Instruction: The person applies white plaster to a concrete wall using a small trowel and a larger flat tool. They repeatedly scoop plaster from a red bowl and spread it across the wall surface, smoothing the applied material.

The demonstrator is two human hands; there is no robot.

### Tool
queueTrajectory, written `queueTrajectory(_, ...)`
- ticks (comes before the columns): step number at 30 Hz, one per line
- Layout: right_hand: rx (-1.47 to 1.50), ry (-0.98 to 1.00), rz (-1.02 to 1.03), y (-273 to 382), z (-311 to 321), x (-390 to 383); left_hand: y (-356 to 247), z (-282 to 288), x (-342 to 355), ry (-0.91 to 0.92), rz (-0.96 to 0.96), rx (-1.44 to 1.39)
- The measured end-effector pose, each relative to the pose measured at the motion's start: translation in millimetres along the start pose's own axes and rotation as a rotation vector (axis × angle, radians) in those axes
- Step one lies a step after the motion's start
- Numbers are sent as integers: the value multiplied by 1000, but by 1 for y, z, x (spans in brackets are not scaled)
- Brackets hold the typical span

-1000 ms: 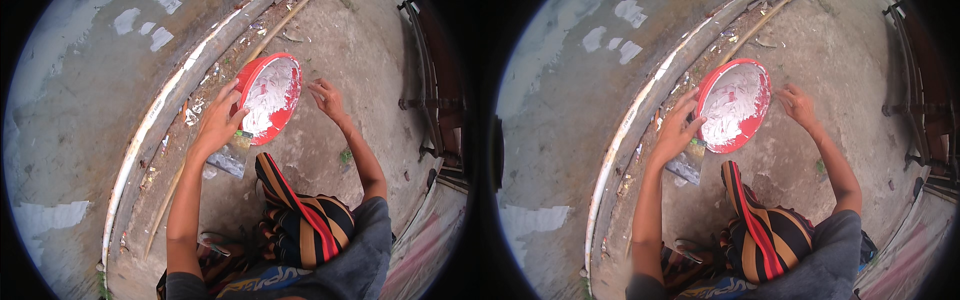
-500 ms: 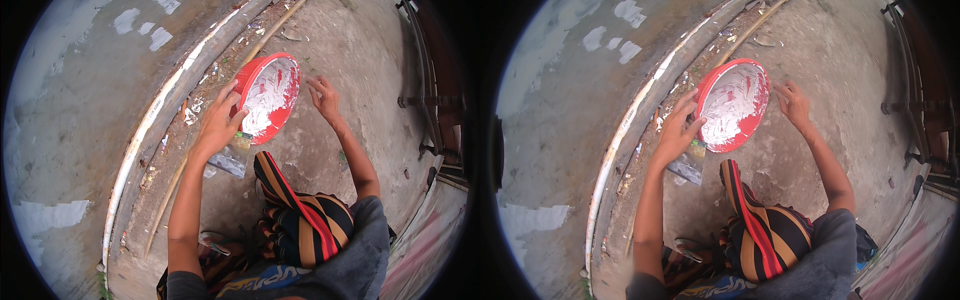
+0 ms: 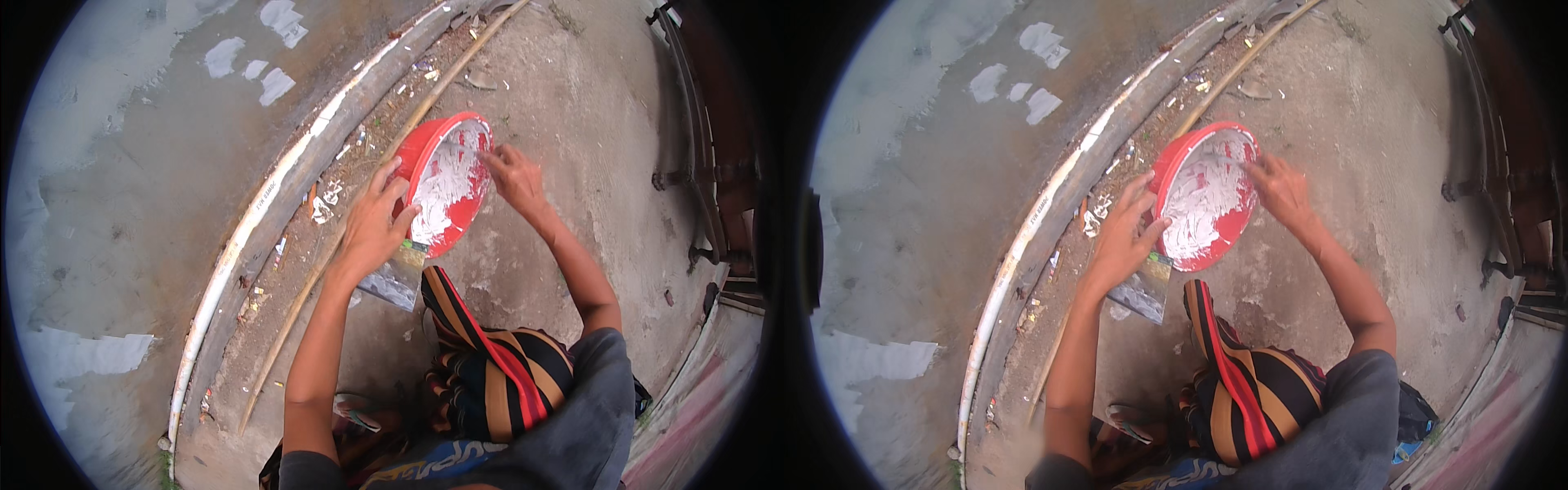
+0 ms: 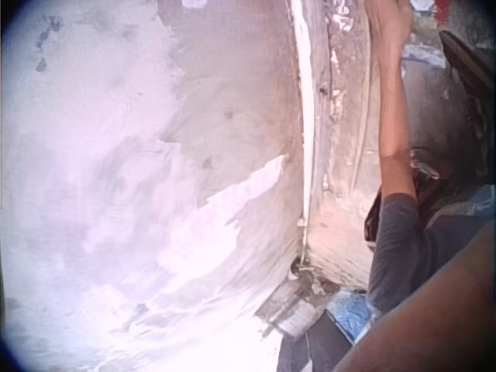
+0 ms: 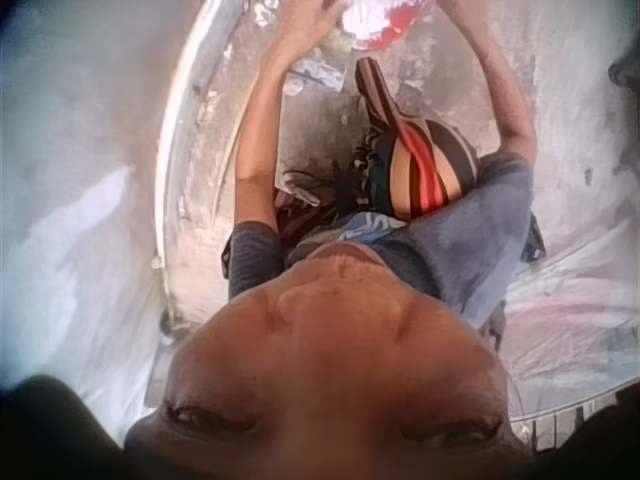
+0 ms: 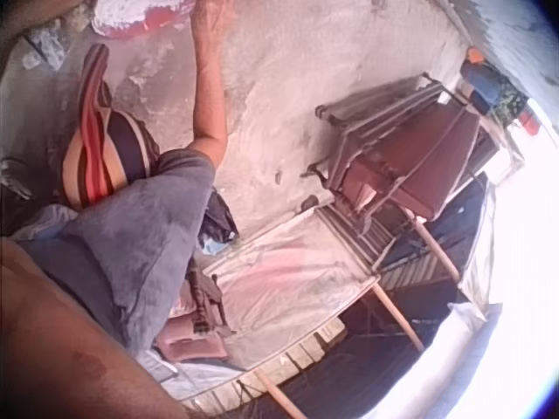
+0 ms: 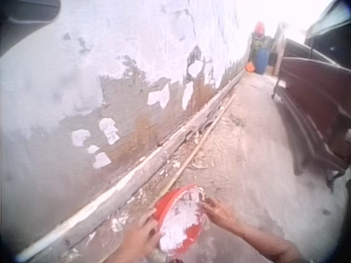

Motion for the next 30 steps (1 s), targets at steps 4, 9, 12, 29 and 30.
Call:
queueTrajectory(4, -53, 166, 16, 12, -24, -10, -3, 0, 2, 12, 12, -22)
queueTrajectory(9, -21, 123, -94, 13, 5, 12, -5, -2, 1, 39, 58, -43)
queueTrajectory(12, -38, 192, -75, 18, -26, -7, -7, -2, 3, 41, 69, -42)
queueTrajectory(29, -16, 278, -70, 16, -15, 7, -4, 1, 15, 31, 55, -62)
queueTrajectory(30, 7, 220, -116, 8, -5, 15, -4, 1, 14, 31, 56, -67)
Point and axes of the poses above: each hand's wrist, its own x-axis towards the middle knuckle, its own z-axis out of the back of the hand, y = z × x, the point moved 10 cm from there along x, towards the middle knuckle, and after that the axes turned 13 degrees about y, right-handed, at the moved point
